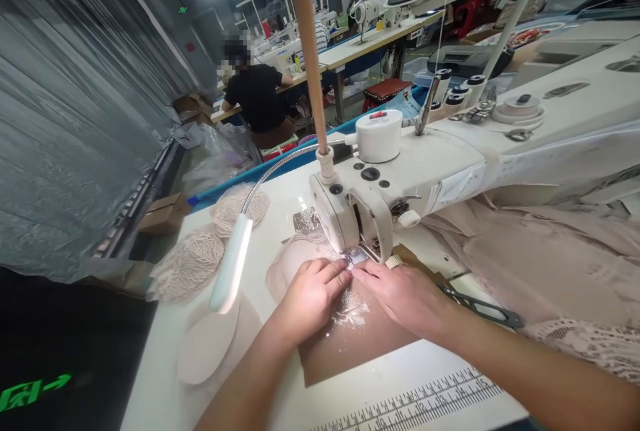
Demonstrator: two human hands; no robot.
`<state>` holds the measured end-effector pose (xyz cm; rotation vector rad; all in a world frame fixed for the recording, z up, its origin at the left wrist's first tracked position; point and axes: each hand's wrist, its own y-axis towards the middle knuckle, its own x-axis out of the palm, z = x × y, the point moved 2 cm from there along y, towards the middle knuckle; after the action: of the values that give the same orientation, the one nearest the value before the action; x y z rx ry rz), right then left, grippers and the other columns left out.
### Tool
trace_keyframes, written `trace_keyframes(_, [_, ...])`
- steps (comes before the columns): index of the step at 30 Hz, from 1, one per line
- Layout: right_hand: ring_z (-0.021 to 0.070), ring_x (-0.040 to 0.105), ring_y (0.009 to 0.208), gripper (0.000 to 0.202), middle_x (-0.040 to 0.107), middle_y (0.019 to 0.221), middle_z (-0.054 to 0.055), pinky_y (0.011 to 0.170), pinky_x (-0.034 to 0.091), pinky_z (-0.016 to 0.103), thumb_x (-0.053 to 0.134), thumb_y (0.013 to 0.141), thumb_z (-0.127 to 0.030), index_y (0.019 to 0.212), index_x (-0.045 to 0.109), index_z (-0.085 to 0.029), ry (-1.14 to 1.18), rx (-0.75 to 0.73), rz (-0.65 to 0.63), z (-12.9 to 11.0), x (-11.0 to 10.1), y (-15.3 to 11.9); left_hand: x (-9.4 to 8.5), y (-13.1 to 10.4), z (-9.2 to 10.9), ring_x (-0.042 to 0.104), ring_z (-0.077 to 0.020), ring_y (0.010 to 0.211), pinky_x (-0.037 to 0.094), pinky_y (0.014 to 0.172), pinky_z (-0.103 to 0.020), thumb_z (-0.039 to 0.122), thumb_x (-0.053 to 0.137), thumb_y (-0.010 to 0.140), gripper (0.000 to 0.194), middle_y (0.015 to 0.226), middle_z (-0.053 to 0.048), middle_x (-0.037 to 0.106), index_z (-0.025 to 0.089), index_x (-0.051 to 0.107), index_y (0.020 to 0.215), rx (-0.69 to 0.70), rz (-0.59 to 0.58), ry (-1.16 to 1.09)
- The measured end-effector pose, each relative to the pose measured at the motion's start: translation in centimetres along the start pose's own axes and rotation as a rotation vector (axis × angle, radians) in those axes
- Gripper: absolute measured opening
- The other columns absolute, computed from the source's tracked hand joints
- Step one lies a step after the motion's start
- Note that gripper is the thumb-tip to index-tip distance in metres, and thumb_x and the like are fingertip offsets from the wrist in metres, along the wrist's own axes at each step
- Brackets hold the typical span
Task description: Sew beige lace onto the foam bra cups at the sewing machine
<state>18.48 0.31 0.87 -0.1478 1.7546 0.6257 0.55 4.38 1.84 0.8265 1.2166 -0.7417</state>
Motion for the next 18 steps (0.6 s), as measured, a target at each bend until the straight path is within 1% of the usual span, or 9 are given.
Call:
trace_keyframes(3, [0.0138,0.048,0.059,0.036,0.066,0.085,0.005,0.050,0.027,0.029,0.045,0.071,-0.002,0.097,0.067,-0.016,0.005,0.022,0.000,0.1,0.1,0.1,0.0,0.2,-0.5,0.050,-0.0257,0.102,0.046,0.086,-0.043,0.008,0.045,0.089,0.043,0.132,-0.007,0.055,0.019,0.053,0.129,-0.001,0.009,-0.012])
trace_keyframes(5, [0.0137,0.048,0.059,0.038,0.066,0.086,0.005,0.050,0.026,0.029,0.045,0.072,-0.002,0.100,0.066,-0.017,0.017,0.034,0.004,0.2,0.3,0.1,-0.1,0.5,-0.8,0.051,-0.0253,0.099,0.046,0.085,-0.042,0.008,0.045,0.089,0.042,0.130,-0.007,0.056,0.020,0.054,0.128,-0.006,0.012,-0.020])
trace_keyframes(9, [0.0140,0.048,0.060,0.042,0.066,0.086,0.004,0.054,0.031,0.028,0.044,0.075,-0.003,0.107,0.065,-0.019,0.061,0.035,-0.003,0.5,0.6,-0.2,-0.5,0.9,-1.0,0.051,-0.0237,0.091,0.045,0.082,-0.040,0.010,0.042,0.091,0.038,0.125,-0.008,0.059,0.020,0.057,0.124,-0.039,0.011,-0.033])
trace_keyframes(14, [0.0170,0.054,0.070,0.038,0.067,0.086,0.004,0.060,0.036,0.029,0.041,0.081,-0.005,0.105,0.066,-0.021,0.083,0.044,-0.010,0.8,0.6,-0.2,-0.5,1.1,-1.2,0.051,-0.0248,0.097,0.044,0.085,-0.040,0.010,0.044,0.090,0.038,0.116,-0.009,0.062,0.019,0.055,0.125,-0.054,0.009,-0.048])
trace_keyframes(18, [0.0165,0.055,0.068,0.038,0.067,0.085,0.003,0.059,0.036,0.028,0.039,0.082,-0.006,0.104,0.067,-0.021,0.091,0.041,0.020,0.8,0.6,0.0,-0.1,1.0,-1.4,0.051,-0.0252,0.093,0.044,0.083,-0.041,0.010,0.044,0.088,0.040,0.118,-0.010,0.061,0.019,0.054,0.125,-0.054,0.012,-0.028])
